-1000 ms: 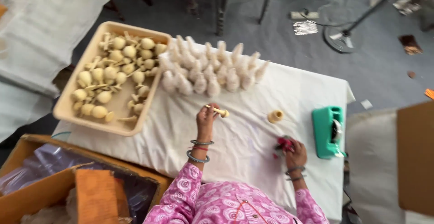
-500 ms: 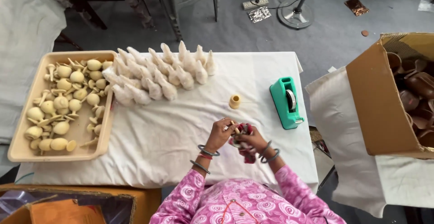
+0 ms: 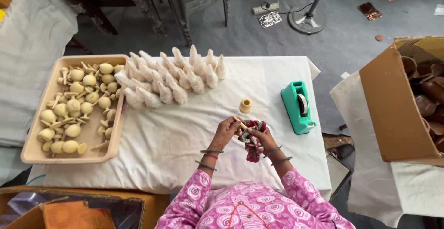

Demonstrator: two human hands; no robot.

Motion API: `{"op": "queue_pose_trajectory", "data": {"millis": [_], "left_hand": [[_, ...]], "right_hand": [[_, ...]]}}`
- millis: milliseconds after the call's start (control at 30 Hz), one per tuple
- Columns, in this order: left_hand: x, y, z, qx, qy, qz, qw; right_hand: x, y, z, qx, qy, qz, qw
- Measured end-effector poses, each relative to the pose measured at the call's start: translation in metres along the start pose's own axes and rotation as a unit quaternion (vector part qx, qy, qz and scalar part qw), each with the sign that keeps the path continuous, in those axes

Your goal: The person takes a small clay cone-shaped item and a wooden spindle-like object, uses a piece of tape to secure them together, then wraps the assembled item in plastic film, securing it with more tape.

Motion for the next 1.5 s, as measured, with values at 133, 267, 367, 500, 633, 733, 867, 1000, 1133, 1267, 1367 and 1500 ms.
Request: {"op": "queue_pose_trajectory", "data": {"millis": [133, 267, 367, 500, 633, 733, 867, 1000, 1133, 1267, 1367, 1500], "left_hand": [[-0.009, 0.001, -0.007, 0.089, -0.034, -0.028, 0.995], [-0.007, -0.004, -0.007, 0.046, -0.019, 0.042, 0.998], [0.035, 0.01, 0.006, -0.001, -0.023, 0.076, 0.997], [0.009, 0.014, -0.001, 0.048, 0.111, 0.042, 0.992], [0.027, 0.022, 0.016, 0.065, -0.043, 0.088, 0.993], [0.043, 0.027, 0.029, 0.069, -0.154, 0.138, 0.976], [0.046, 0.032, 0.034, 0.109, -0.253, 0.145, 0.95], [0.043, 0.029, 0.028, 0.141, -0.23, 0.111, 0.956], [0.011, 0.022, 0.003, 0.189, -0.104, 0.105, 0.971], [0.019, 0.031, -0.028, 0.282, -0.148, 0.07, 0.945], [0.025, 0.021, -0.015, 0.247, -0.267, 0.087, 0.927], [0.02, 0.001, 0.006, 0.225, -0.416, 0.047, 0.88]], "right_hand": [[-0.03, 0.014, 0.007, 0.061, 0.227, -0.242, 0.941], [-0.027, 0.005, 0.005, 0.068, 0.037, -0.167, 0.983], [-0.006, 0.001, -0.012, 0.095, -0.153, -0.052, 0.982], [-0.012, 0.007, -0.012, 0.122, -0.103, -0.114, 0.981], [-0.015, 0.007, -0.002, 0.086, -0.048, -0.13, 0.987], [-0.016, 0.007, -0.018, 0.128, 0.049, -0.178, 0.975], [-0.039, 0.029, -0.017, 0.219, 0.241, -0.201, 0.924], [-0.07, 0.047, 0.003, 0.199, 0.245, -0.282, 0.906], [-0.062, 0.045, -0.026, 0.242, 0.237, -0.308, 0.889], [-0.092, 0.06, -0.027, 0.292, 0.269, -0.309, 0.864], [-0.123, 0.075, 0.06, 0.152, 0.52, -0.445, 0.713], [-0.083, 0.029, 0.068, 0.112, 0.614, -0.4, 0.671]]}}
Point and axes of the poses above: each hand's wrist, its own y-axis away from the middle knuckle, its own z-axis out of the palm, x = y × z, the point moved 10 cm from there along -y, towards the middle knuckle, and after that the axes turned 8 degrees about -x, right-handed, at the moved point
